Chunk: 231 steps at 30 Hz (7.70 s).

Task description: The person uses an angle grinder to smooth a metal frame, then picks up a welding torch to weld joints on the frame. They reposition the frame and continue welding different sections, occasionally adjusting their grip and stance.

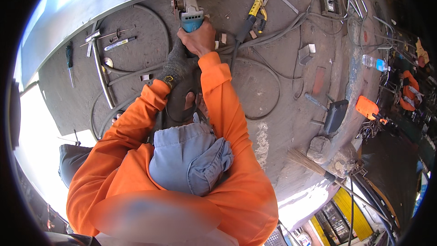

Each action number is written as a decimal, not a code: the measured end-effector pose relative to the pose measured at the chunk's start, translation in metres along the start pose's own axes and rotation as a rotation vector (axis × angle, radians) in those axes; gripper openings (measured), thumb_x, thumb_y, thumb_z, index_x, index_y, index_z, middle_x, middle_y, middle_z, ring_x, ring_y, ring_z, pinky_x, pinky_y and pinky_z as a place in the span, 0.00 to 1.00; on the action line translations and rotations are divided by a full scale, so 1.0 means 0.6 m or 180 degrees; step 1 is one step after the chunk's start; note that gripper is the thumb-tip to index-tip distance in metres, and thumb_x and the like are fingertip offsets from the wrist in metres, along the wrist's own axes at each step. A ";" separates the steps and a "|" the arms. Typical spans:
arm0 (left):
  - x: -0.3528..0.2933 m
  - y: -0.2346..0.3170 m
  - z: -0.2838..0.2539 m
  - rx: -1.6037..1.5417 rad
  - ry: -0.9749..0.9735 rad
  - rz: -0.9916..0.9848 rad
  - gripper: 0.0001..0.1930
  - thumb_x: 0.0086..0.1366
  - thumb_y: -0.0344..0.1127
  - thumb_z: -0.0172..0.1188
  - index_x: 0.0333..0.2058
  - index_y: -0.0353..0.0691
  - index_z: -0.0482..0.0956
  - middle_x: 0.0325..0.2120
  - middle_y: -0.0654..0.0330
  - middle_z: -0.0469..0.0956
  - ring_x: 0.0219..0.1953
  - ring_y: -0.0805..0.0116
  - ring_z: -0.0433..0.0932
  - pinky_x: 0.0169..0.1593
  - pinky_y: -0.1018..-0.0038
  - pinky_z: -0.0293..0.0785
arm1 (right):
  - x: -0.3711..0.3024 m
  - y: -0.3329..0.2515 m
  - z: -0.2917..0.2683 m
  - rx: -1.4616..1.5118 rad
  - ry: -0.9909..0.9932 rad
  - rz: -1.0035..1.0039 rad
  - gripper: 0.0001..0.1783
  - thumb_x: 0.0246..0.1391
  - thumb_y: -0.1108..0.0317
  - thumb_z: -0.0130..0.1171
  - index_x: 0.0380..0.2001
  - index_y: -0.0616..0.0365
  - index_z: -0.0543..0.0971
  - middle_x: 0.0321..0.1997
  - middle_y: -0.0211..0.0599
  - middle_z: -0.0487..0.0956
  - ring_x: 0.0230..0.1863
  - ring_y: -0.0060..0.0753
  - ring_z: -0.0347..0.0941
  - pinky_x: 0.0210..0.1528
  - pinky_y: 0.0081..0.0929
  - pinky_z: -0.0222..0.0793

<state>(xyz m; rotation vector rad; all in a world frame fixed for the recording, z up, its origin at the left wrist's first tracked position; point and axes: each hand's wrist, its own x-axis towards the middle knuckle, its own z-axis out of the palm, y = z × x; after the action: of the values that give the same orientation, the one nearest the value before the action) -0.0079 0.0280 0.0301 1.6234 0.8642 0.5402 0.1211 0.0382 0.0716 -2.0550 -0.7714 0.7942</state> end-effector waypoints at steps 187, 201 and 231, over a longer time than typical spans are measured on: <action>0.234 0.002 -0.385 -0.3956 0.2112 -0.0298 0.20 0.75 0.43 0.47 0.56 0.34 0.72 0.53 0.49 0.77 0.56 0.53 0.75 0.62 0.59 0.73 | 0.240 -0.120 -0.111 0.3688 0.1805 -0.1768 0.31 0.71 0.44 0.39 0.42 0.61 0.80 0.38 0.41 0.84 0.41 0.38 0.80 0.43 0.40 0.73; 0.226 -0.041 -0.407 -0.2629 0.1652 -0.0342 0.18 0.73 0.40 0.52 0.54 0.34 0.74 0.53 0.49 0.78 0.56 0.54 0.75 0.62 0.59 0.73 | 0.292 -0.135 0.078 0.1894 0.1396 -0.1974 0.27 0.71 0.53 0.42 0.49 0.66 0.81 0.50 0.53 0.82 0.53 0.53 0.77 0.59 0.42 0.71; 0.253 0.324 -0.414 0.1706 -0.0462 0.0759 0.40 0.62 0.48 0.73 0.68 0.41 0.66 0.61 0.52 0.74 0.62 0.56 0.74 0.64 0.60 0.73 | 0.044 -0.156 -0.107 0.1663 -0.1234 -0.0947 0.43 0.52 0.78 0.43 0.75 0.58 0.59 0.78 0.44 0.62 0.75 0.44 0.60 0.77 0.34 0.52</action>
<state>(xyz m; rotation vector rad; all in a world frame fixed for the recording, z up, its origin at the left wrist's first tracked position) -0.0505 0.2883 0.2601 2.2454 0.7473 0.3621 0.1623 0.0767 0.1737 -1.3050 -0.9347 1.0999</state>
